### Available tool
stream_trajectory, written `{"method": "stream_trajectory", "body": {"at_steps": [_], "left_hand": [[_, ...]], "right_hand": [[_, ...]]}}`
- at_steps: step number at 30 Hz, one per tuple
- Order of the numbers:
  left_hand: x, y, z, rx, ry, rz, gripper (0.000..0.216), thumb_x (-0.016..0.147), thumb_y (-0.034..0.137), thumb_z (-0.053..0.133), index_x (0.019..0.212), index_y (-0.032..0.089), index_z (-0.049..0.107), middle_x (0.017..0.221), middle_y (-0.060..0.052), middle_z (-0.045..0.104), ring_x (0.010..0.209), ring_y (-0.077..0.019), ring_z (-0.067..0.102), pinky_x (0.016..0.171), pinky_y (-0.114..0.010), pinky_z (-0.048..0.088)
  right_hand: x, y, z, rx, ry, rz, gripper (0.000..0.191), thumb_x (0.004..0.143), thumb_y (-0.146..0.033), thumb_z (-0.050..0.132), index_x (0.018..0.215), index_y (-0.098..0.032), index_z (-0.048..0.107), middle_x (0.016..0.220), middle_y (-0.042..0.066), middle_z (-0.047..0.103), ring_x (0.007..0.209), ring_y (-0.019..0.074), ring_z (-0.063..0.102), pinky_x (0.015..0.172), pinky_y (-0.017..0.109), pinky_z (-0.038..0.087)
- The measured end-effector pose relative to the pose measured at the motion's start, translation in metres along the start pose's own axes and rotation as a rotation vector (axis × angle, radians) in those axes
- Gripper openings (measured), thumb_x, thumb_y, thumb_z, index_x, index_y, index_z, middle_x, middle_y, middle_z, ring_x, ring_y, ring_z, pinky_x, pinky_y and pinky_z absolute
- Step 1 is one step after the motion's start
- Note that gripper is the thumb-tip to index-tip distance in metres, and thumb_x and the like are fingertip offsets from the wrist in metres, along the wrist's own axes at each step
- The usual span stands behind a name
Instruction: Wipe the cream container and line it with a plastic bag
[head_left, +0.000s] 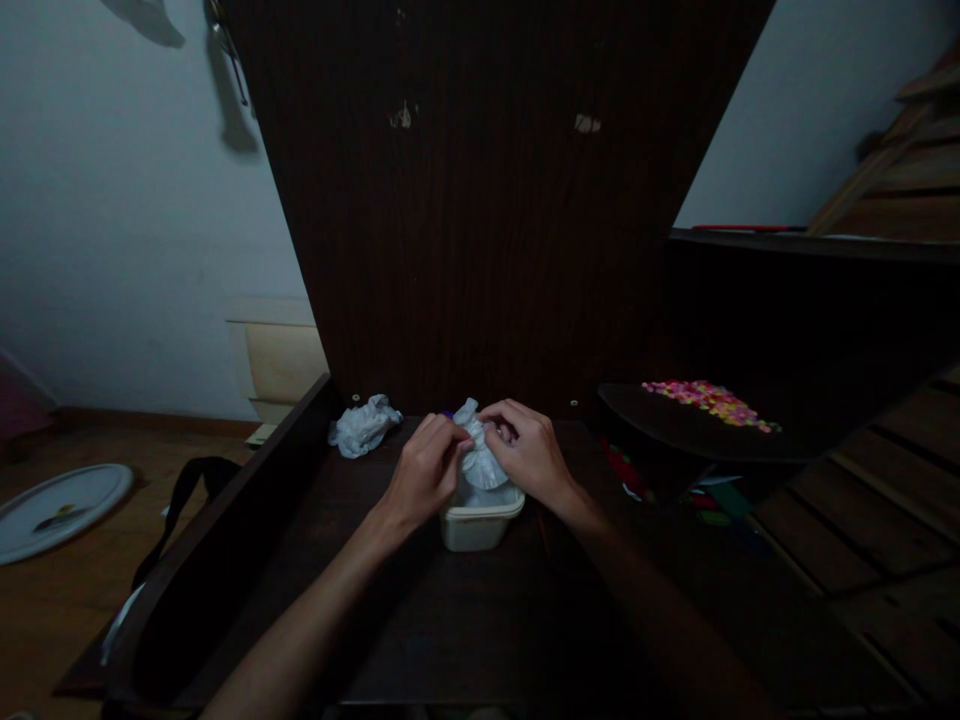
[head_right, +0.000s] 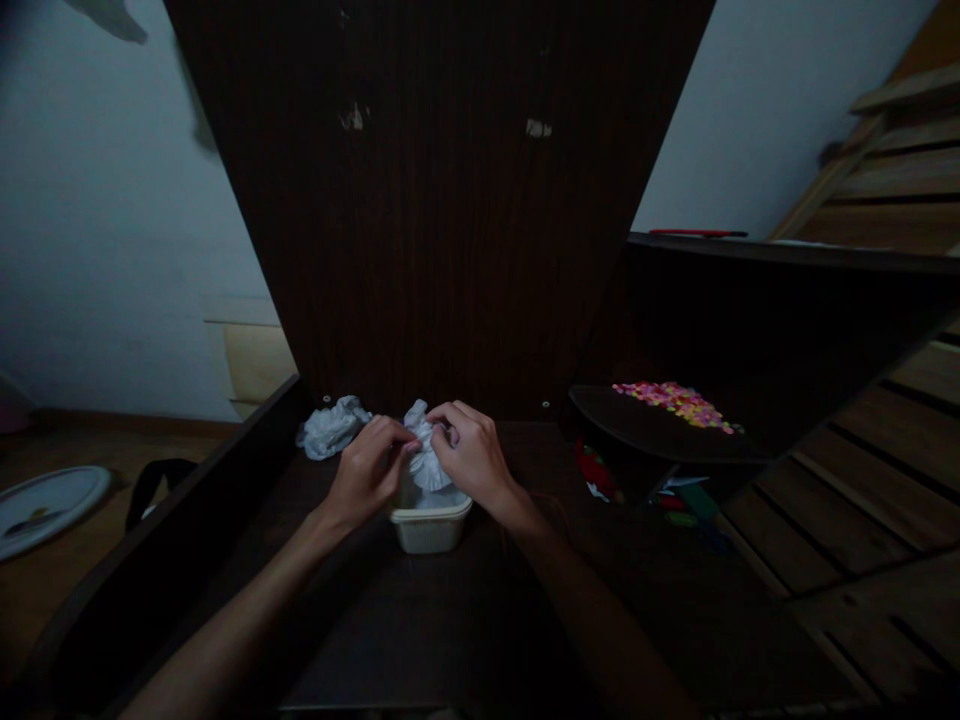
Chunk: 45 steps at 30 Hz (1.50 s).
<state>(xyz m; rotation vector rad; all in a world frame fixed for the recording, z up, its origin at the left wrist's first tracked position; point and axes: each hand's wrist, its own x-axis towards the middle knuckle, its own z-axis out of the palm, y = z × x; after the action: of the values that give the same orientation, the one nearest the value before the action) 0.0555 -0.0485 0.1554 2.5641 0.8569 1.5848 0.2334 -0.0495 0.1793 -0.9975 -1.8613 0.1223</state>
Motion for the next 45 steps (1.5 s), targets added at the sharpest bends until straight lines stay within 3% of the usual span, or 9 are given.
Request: {"method": "stream_trajectory", "body": {"at_steps": [4,11,16,24,31,38,41,45], "left_hand": [[-0.004,-0.001,0.003,0.006,0.08,0.06,0.011,0.097,0.012,0.056,0.09,0.019,0.058,0.08,-0.002,0.063,0.077,-0.0178,0.058,0.07,-0.031,0.047],[-0.007,0.0,0.001,-0.029,0.143,0.124,0.016,0.095,0.006,0.055,0.095,0.02,0.061,0.082,-0.002,0.068,0.076,-0.0173,0.061,0.069,-0.032,0.05],[-0.006,-0.003,-0.001,0.018,0.137,0.159,0.016,0.094,0.004,0.055,0.096,0.019,0.061,0.082,-0.003,0.068,0.076,-0.0174,0.061,0.068,-0.031,0.05],[-0.007,-0.013,0.002,0.157,0.155,0.191,0.017,0.095,0.003,0.053,0.097,0.019,0.058,0.081,-0.004,0.065,0.077,-0.0177,0.059,0.067,-0.03,0.049],[0.002,-0.004,-0.01,0.17,-0.036,0.108,0.007,0.099,0.018,0.055,0.102,0.018,0.062,0.09,-0.007,0.067,0.083,-0.0207,0.062,0.076,-0.035,0.053],[0.008,0.003,-0.014,0.29,-0.285,0.057,0.012,0.096,0.022,0.056,0.089,0.018,0.064,0.086,-0.008,0.066,0.082,-0.0246,0.06,0.075,-0.038,0.053],[0.008,0.001,-0.012,0.252,-0.313,0.037,0.009,0.096,0.019,0.056,0.089,0.018,0.062,0.085,-0.006,0.065,0.082,-0.023,0.06,0.074,-0.035,0.053],[0.006,-0.003,-0.01,0.246,-0.282,0.077,0.007,0.097,0.018,0.052,0.093,0.019,0.059,0.087,-0.005,0.062,0.081,-0.0215,0.06,0.071,-0.033,0.052]], "right_hand": [[-0.002,0.002,0.002,-0.03,0.025,-0.04,0.017,0.085,-0.01,0.051,0.084,-0.02,0.065,0.078,0.001,0.066,0.063,0.014,0.055,0.062,0.026,0.043],[-0.003,0.003,0.001,0.0,0.013,0.047,0.012,0.082,-0.011,0.054,0.084,-0.021,0.061,0.08,0.001,0.066,0.068,0.0154,0.057,0.065,0.027,0.043],[0.002,0.002,-0.006,0.056,-0.149,0.091,0.03,0.086,-0.009,0.05,0.107,-0.02,0.068,0.088,0.002,0.067,0.074,0.0154,0.059,0.069,0.027,0.043],[0.006,0.004,-0.01,0.092,-0.309,0.2,0.019,0.088,-0.007,0.05,0.084,-0.017,0.066,0.083,0.002,0.065,0.076,0.0149,0.058,0.07,0.027,0.041],[0.009,0.004,-0.011,0.132,-0.281,0.231,0.02,0.087,-0.009,0.049,0.082,-0.018,0.066,0.082,0.001,0.067,0.076,0.0146,0.06,0.068,0.025,0.042],[0.008,-0.008,-0.01,0.109,-0.262,0.142,0.028,0.089,-0.007,0.045,0.105,-0.021,0.064,0.089,0.001,0.068,0.081,0.0151,0.063,0.075,0.027,0.045],[0.009,-0.01,-0.011,0.089,-0.299,0.096,0.027,0.09,-0.004,0.045,0.097,-0.019,0.067,0.095,0.004,0.069,0.09,0.0164,0.064,0.082,0.029,0.045],[0.011,-0.009,-0.014,-0.014,-0.352,0.048,0.019,0.086,-0.007,0.057,0.094,-0.019,0.07,0.088,0.003,0.068,0.082,0.0164,0.062,0.078,0.028,0.045]]}}
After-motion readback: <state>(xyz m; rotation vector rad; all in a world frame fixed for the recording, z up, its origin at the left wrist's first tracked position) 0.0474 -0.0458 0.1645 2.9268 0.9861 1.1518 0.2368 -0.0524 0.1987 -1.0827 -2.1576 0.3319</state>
